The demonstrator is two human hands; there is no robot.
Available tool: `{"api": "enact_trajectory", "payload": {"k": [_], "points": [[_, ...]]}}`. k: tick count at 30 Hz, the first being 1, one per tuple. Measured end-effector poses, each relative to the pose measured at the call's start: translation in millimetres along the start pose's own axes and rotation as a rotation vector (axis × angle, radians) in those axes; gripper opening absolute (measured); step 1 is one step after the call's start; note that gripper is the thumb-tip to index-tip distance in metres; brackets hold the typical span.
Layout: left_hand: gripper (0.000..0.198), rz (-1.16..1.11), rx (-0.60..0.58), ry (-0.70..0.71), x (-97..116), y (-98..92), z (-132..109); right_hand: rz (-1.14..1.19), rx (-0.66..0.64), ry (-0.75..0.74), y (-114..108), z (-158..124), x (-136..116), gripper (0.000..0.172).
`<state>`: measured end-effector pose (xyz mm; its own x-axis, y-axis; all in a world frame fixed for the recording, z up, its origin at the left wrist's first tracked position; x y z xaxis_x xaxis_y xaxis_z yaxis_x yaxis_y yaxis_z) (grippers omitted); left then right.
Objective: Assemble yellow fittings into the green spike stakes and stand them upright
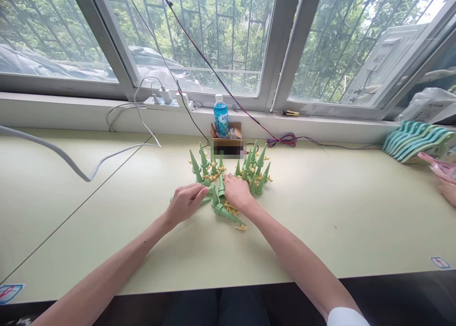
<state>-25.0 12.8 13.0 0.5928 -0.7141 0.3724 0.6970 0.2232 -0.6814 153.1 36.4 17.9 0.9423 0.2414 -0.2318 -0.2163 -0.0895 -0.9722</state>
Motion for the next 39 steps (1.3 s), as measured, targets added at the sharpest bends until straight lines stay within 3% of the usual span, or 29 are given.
{"api": "enact_trajectory", "payload": {"k": [5,10,13,16,20,26,34,39], "points": [[0.029,0.031,-0.064,-0.09,4,2.7,-2,0.011,-0.003,-0.036,-2,-14,3,0.044],[0.022,0.047,-0.073,-0.085,5,7.2,-6,0.021,0.008,-0.065,-5,-26,5,0.03],[0.02,0.064,-0.106,-0.085,7,8.2,-7,0.084,0.12,-0.16,-4,-33,10,0.027],[0.031,0.086,-0.168,-0.074,8,9.5,-8,0.196,0.231,-0.285,2,-41,17,0.029],[0.032,0.096,-0.239,-0.052,9,11.5,-11,0.31,0.307,-0.324,8,-47,25,0.03],[0.032,0.083,-0.252,-0.078,13,11.9,-11,0.344,0.225,-0.376,9,-49,25,0.025],[0.034,0.096,-0.158,-0.134,17,11.8,-10,0.261,0.14,-0.372,1,-50,28,0.032],[0.026,0.015,-0.061,-0.222,16,9.9,-9,0.26,0.064,-0.371,-1,-53,29,0.025]]}}
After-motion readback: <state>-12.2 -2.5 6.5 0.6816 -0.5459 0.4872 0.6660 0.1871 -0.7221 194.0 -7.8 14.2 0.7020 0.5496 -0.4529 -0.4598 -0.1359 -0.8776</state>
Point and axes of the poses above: each hand's wrist, its own z-axis towards the middle knuckle, its own y-axis out of the palm, x = y × z, the point moved 1 cm from there along z, towards the middle knuckle, and after that the axes turned 6 degrees about z, right-handed, at the moved point
